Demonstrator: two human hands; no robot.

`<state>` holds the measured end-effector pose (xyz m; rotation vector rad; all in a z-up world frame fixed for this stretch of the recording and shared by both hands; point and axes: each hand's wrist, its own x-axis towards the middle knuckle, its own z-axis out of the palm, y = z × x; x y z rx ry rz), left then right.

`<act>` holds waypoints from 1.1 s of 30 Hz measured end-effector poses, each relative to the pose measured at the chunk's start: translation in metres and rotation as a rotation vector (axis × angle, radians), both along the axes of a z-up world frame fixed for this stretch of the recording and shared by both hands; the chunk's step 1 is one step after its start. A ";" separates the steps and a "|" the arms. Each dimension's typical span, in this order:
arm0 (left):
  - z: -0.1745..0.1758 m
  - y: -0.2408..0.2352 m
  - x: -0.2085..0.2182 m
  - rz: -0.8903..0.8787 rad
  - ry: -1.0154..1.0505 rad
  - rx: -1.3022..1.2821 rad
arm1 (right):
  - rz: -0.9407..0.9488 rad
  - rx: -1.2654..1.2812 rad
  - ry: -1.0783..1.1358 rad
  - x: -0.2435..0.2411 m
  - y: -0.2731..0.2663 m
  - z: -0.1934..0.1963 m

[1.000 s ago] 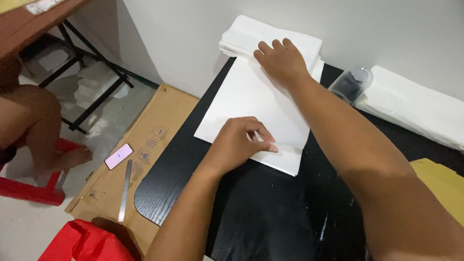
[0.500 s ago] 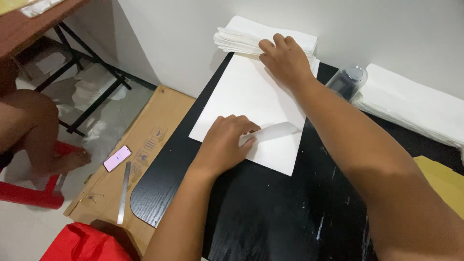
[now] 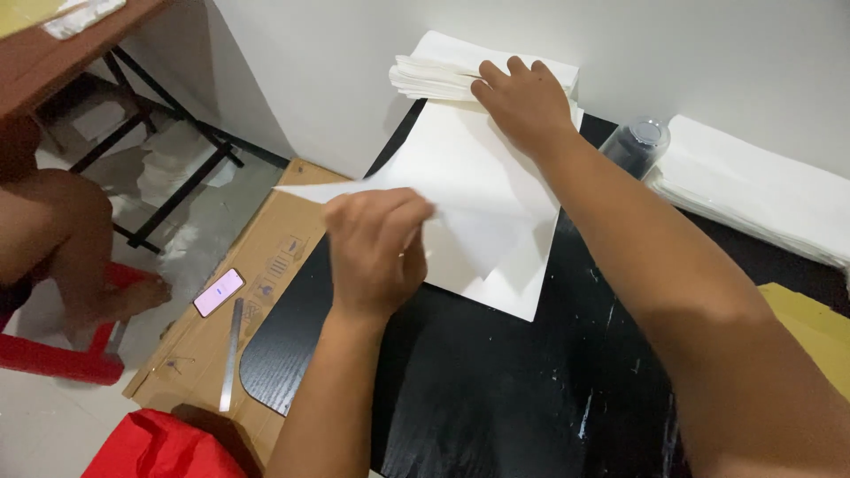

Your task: Folding paper sheets and applying glue with a brush to assemble a product on a table.

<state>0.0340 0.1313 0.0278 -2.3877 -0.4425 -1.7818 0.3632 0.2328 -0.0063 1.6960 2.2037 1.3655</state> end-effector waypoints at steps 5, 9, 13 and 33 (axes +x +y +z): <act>-0.016 0.004 -0.015 0.197 -0.391 0.064 | -0.091 -0.450 0.790 -0.059 -0.045 0.057; -0.007 0.006 -0.037 0.256 -0.582 0.150 | 0.631 -0.710 1.501 -0.110 -0.143 0.123; 0.047 -0.053 -0.030 0.130 -0.780 0.070 | 0.320 -0.636 0.836 -0.123 -0.247 0.164; 0.125 -0.244 0.012 -0.654 -0.224 -0.542 | -0.131 0.169 1.745 0.019 -0.637 0.125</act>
